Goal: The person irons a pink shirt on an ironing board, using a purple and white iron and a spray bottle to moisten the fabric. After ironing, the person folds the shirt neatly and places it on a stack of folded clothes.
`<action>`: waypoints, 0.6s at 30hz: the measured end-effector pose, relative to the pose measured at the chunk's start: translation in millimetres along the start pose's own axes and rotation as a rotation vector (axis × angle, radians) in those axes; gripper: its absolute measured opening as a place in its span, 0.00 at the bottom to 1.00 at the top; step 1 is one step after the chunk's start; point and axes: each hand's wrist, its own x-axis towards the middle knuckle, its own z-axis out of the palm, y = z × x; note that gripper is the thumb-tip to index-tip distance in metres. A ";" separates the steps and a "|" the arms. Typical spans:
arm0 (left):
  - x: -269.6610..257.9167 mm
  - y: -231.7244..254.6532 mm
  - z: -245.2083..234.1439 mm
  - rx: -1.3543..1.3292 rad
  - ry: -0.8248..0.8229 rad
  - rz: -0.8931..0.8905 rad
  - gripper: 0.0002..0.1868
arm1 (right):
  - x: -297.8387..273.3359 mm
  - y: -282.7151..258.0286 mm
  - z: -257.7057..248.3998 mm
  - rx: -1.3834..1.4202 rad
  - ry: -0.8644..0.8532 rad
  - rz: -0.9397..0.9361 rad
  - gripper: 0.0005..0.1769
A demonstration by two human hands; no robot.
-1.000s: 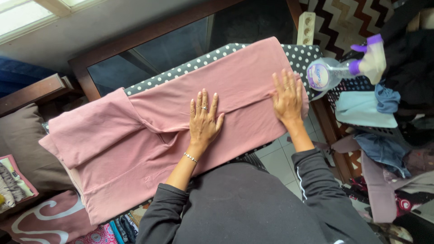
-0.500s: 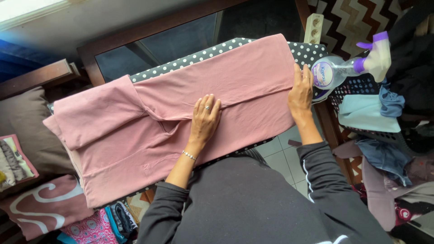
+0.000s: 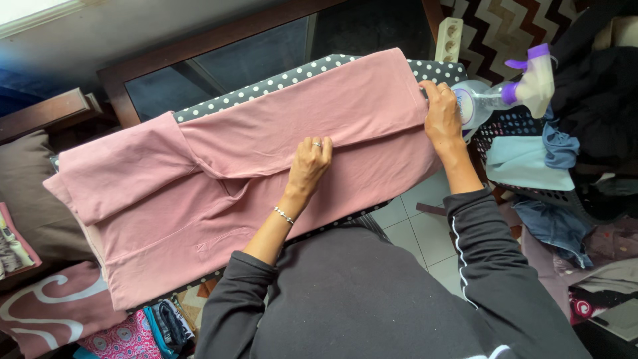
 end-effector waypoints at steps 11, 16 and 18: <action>-8.6 -5.7 12.7 -0.071 0.238 -0.094 0.19 | 15.0 0.1 15.5 -0.100 0.126 -0.172 0.26; -36.4 -1.1 16.2 -0.214 0.271 -0.128 0.20 | -14.2 -12.7 27.1 -0.114 0.295 -0.016 0.22; -58.3 -2.6 17.9 -0.285 0.303 -0.177 0.20 | -33.5 -22.4 26.2 -0.020 0.312 0.066 0.21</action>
